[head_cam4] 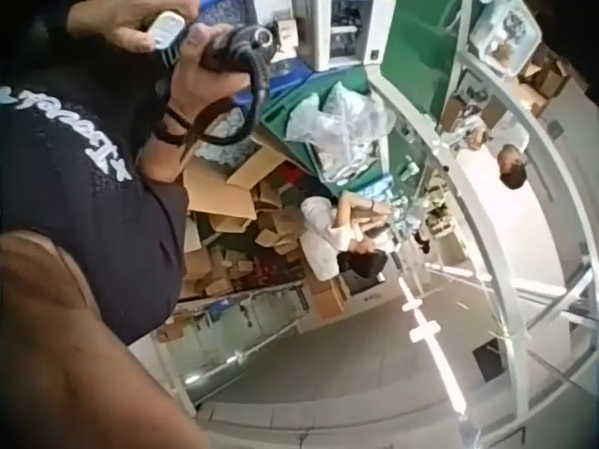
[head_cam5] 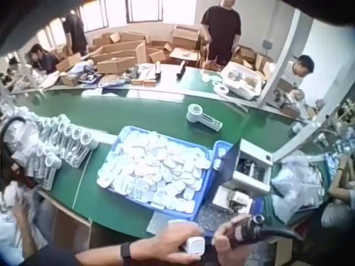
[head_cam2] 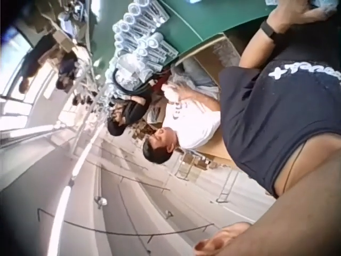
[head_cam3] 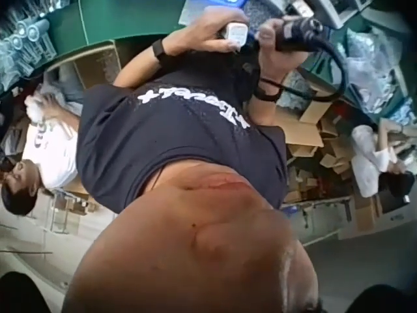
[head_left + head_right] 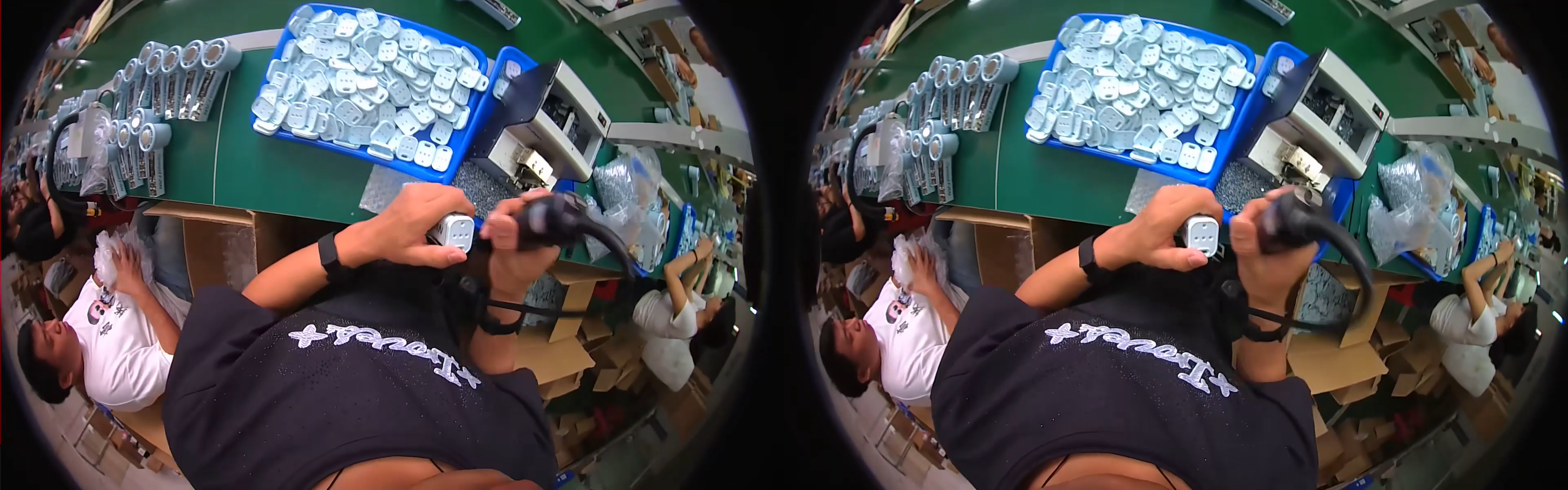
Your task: The person picks up a fan component and a back cover, joins them together, and secures the parts using a power screwdriver, repeating this process multiple times.
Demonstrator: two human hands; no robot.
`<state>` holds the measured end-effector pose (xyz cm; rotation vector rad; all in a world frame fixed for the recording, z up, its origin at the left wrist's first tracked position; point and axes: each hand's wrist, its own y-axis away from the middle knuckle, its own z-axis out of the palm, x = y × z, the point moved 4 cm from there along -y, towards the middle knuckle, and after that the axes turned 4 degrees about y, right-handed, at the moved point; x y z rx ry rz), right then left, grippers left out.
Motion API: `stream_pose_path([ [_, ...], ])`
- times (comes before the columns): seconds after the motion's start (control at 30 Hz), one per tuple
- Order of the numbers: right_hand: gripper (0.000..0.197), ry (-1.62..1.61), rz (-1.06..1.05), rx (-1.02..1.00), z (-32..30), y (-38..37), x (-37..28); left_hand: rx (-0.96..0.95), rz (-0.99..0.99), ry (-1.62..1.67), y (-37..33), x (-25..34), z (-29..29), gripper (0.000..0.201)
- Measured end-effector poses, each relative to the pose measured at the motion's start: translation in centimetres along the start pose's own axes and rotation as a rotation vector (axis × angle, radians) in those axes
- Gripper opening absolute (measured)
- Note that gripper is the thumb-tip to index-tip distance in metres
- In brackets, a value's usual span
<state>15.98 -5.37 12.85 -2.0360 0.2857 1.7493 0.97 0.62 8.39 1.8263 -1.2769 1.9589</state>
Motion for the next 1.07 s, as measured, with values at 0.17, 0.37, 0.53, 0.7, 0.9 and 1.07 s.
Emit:
stream_pose_path([
  [0.17,0.040,-0.297,-0.464,0.136,-3.7,-6.3,-3.5,-0.009,-0.037,0.007,0.5,-4.3,0.9,0.054],
  [0.37,0.034,-0.153,-0.226,0.143,-2.7,-8.7,1.7,0.068,-0.006,-0.012,0.8,-5.6,1.1,0.066],
  [0.53,0.034,-0.267,-0.368,0.111,-1.6,-6.7,-1.4,0.085,0.003,-0.061,1.1,-6.2,1.1,0.068],
  [0.7,0.032,0.016,-0.313,0.255,-1.5,-8.8,2.0,0.070,0.002,-0.091,1.4,-6.4,1.1,0.070],
  [0.9,0.045,-0.372,-0.139,-0.017,-2.6,-4.9,-0.4,0.067,0.011,-0.101,2.3,-6.5,1.3,0.073],
  [1.07,0.072,-0.542,-0.337,-0.394,-2.3,-1.7,-5.6,0.046,0.001,-0.133,2.2,-6.3,1.0,0.073],
])
